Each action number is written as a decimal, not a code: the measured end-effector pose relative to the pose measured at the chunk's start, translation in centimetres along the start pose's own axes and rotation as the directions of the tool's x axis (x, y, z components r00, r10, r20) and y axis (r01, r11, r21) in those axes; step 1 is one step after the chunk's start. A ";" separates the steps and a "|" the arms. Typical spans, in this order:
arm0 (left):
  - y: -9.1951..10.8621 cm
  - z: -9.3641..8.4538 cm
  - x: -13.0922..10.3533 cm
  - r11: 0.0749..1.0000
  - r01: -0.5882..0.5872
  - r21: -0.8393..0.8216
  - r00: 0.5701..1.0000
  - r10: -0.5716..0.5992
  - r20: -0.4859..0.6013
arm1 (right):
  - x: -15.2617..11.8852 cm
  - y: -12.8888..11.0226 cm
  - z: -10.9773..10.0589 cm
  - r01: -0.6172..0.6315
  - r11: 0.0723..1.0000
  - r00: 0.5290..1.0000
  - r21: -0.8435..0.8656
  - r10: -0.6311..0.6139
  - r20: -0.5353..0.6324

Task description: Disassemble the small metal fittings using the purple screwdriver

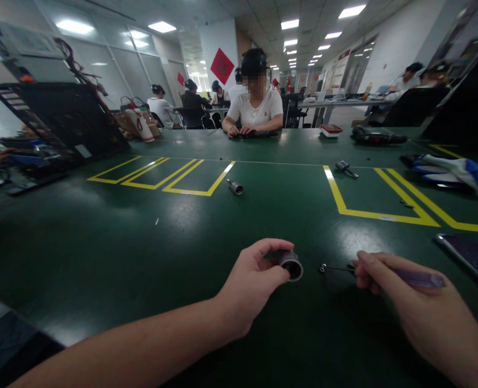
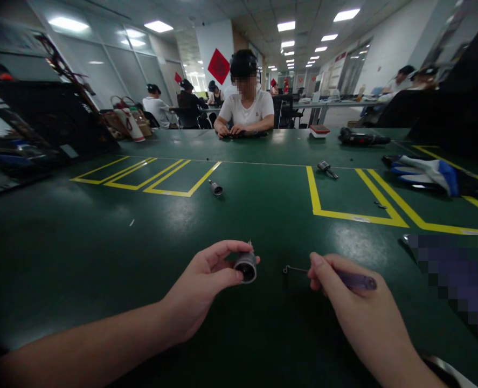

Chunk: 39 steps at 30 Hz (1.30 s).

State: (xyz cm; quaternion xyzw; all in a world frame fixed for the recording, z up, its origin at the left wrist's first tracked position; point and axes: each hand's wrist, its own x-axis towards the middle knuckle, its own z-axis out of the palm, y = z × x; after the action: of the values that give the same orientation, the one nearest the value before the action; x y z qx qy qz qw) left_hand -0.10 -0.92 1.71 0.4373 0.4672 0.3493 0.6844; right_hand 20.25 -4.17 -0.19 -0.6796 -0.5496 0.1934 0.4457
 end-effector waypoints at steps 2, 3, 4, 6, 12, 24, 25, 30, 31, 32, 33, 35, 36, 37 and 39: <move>-0.1 -0.1 0.0 0.999 -0.014 0.030 1.000 0.013 0.017 | -0.2 -0.7 -0.1 0.077 0.994 0.994 -0.081 -0.070 0.086; -0.2 -0.2 0.0 0.999 -0.029 0.044 0.999 0.028 0.025 | -0.3 -0.9 -0.1 0.116 0.989 0.990 -0.095 -0.107 0.095; -0.4 -0.2 0.0 0.997 -0.049 0.051 0.998 0.048 0.034 | -0.5 -0.8 0.0 0.156 0.983 0.986 -0.101 -0.149 0.069; -0.6 -0.3 0.1 0.995 -0.087 0.046 0.995 0.085 0.046 | -0.9 -0.4 0.1 0.223 0.968 0.974 -0.116 -0.226 -0.010; -0.7 -0.3 0.1 0.998 -0.065 -0.007 0.997 0.065 0.042 | -2.3 0.6 -0.6 0.510 0.854 0.857 -0.101 -0.515 -0.022; -0.9 0.4 0.2 0.995 -0.098 0.013 0.995 0.097 0.026 | -2.7 -3.1 0.1 0.835 0.540 0.550 -0.104 -0.824 0.135; -0.9 0.4 0.2 0.994 -0.104 0.016 0.994 0.103 0.030 | -2.7 -3.3 0.2 0.841 0.531 0.541 -0.105 -0.831 0.129; -1.0 0.5 0.2 0.993 -0.116 0.029 0.993 0.115 0.035 | -2.6 -3.7 0.5 0.854 0.505 0.519 -0.130 -0.846 0.123; -1.0 0.5 0.2 0.993 -0.113 0.037 0.993 0.112 0.032 | -2.6 -3.6 0.6 0.857 0.499 0.513 -0.128 -0.850 0.120; -1.0 0.5 0.1 0.992 -0.113 0.047 0.993 0.112 0.028 | -2.7 -3.5 0.7 0.863 0.490 0.504 -0.125 -0.854 0.128; -1.0 0.5 0.1 0.992 -0.115 0.058 0.993 0.114 0.023 | -2.8 -3.4 0.8 0.870 0.478 0.492 -0.121 -0.860 0.133; -1.0 0.5 0.1 0.989 -0.127 0.078 0.992 0.126 0.015 | -3.0 -3.2 0.9 0.883 0.456 0.469 -0.111 -0.871 0.148; -1.0 0.5 0.1 0.987 -0.137 0.083 0.991 0.136 0.011 | -3.1 -3.1 0.9 0.886 0.451 0.463 -0.107 -0.874 0.148; -1.0 0.5 0.2 0.985 -0.148 0.084 0.989 0.148 0.005 | -3.2 -3.0 0.9 0.887 0.449 0.460 -0.103 -0.876 0.145; -1.1 0.4 0.2 0.983 -0.164 0.086 0.986 0.165 -0.005 | -3.3 -3.0 0.9 0.888 0.449 0.459 -0.098 -0.879 0.133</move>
State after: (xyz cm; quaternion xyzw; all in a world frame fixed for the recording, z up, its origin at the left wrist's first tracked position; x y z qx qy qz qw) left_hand 0.44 -1.27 0.71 0.5011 0.4481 0.3868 0.6313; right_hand 16.78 -6.83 1.01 -0.3208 -0.8492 -0.0880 0.4101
